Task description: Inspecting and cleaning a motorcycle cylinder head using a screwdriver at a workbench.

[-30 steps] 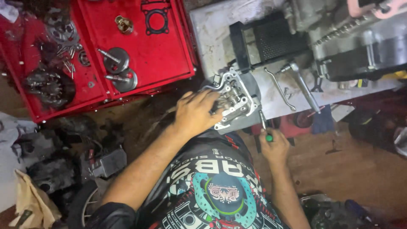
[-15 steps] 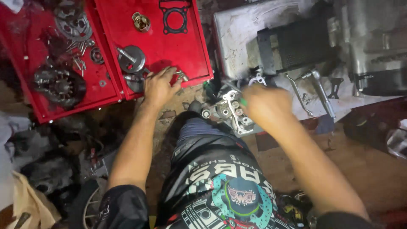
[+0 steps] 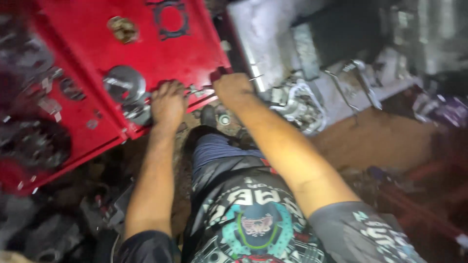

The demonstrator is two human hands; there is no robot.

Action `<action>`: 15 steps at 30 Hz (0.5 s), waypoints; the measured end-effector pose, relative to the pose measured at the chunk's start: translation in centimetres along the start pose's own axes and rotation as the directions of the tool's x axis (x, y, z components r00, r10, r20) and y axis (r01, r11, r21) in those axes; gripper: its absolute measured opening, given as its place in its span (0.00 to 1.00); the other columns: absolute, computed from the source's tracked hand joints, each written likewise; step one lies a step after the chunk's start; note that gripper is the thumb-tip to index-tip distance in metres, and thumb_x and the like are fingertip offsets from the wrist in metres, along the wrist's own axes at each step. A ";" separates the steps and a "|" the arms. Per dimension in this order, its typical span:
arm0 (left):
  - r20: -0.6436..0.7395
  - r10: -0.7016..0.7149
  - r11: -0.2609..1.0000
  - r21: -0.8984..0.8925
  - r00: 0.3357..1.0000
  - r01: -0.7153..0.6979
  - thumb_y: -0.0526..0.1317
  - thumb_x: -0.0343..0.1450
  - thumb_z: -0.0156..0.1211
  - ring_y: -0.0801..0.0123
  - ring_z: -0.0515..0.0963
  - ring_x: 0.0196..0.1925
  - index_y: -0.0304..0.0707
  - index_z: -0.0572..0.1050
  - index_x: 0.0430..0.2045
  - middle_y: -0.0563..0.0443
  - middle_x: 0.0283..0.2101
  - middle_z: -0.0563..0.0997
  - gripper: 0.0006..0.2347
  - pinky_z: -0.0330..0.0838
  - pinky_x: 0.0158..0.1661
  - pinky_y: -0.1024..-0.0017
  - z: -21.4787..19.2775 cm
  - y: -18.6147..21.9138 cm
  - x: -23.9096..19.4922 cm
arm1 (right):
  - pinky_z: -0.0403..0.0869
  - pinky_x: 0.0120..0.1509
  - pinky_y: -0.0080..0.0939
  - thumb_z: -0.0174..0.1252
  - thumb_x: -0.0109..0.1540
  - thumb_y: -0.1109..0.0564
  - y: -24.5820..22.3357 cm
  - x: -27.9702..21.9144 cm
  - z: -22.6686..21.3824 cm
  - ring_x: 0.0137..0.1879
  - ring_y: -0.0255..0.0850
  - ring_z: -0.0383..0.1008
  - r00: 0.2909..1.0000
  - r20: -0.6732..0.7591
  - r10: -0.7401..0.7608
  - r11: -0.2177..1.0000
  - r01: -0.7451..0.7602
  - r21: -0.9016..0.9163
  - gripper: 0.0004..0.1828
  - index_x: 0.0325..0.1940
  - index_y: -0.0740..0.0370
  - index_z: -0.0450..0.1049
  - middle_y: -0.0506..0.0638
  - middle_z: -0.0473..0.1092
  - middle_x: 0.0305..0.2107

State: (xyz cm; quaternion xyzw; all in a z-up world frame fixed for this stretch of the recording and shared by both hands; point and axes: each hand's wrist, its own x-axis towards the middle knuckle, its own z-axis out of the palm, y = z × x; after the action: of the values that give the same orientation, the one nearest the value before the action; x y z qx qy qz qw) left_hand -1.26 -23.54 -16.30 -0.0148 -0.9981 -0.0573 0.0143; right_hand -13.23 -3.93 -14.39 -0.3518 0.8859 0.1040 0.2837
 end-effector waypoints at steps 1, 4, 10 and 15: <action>-0.004 0.023 1.000 -0.016 1.000 -0.023 0.50 0.64 0.69 0.63 0.77 0.55 0.51 0.83 0.43 0.56 0.50 0.82 0.16 0.72 0.42 0.62 -0.7 0.2 0.1 | 0.78 0.34 0.63 0.54 0.62 0.58 -0.4 -1.3 -1.3 0.40 0.53 0.83 1.000 0.006 0.028 1.000 -0.028 0.000 0.12 0.39 0.55 0.84 0.53 0.80 0.31; 0.017 -0.010 1.000 0.008 1.000 0.010 0.50 0.64 0.70 0.58 0.76 0.58 0.47 0.82 0.47 0.52 0.53 0.82 0.18 0.74 0.44 0.59 -2.7 1.2 -0.5 | 0.77 0.31 0.59 0.55 0.61 0.59 -1.5 -6.8 -6.7 0.37 0.47 0.83 0.997 -0.074 0.035 0.999 -0.037 -0.019 0.12 0.37 0.50 0.84 0.47 0.80 0.30; -0.096 -0.041 0.986 -0.164 0.995 0.025 0.47 0.68 0.67 0.51 0.77 0.58 0.42 0.78 0.55 0.45 0.56 0.80 0.21 0.74 0.48 0.53 -9.5 7.4 -2.6 | 0.79 0.40 0.61 0.63 0.64 0.47 3.3 -23.7 -13.9 0.39 0.64 0.80 0.818 -0.574 0.039 0.700 0.388 0.600 0.20 0.46 0.69 0.79 0.66 0.75 0.30; -0.077 -0.009 0.886 -0.464 0.997 -0.027 0.54 0.62 0.72 0.50 0.77 0.61 0.47 0.76 0.58 0.46 0.58 0.80 0.30 0.72 0.50 0.50 -13.7 15.8 -3.2 | 0.73 0.30 0.39 0.45 0.69 0.35 14.6 -31.7 -4.8 0.18 0.47 0.72 0.390 -0.648 0.654 0.267 0.683 0.680 0.38 0.38 0.81 0.69 0.61 0.65 0.10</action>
State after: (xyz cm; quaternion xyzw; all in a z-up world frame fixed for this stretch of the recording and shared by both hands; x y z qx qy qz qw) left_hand 2.82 -9.50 -1.00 -0.0201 -0.9541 -0.2948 0.0489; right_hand -6.55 22.79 7.53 -0.0987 0.7230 -0.6745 -0.1119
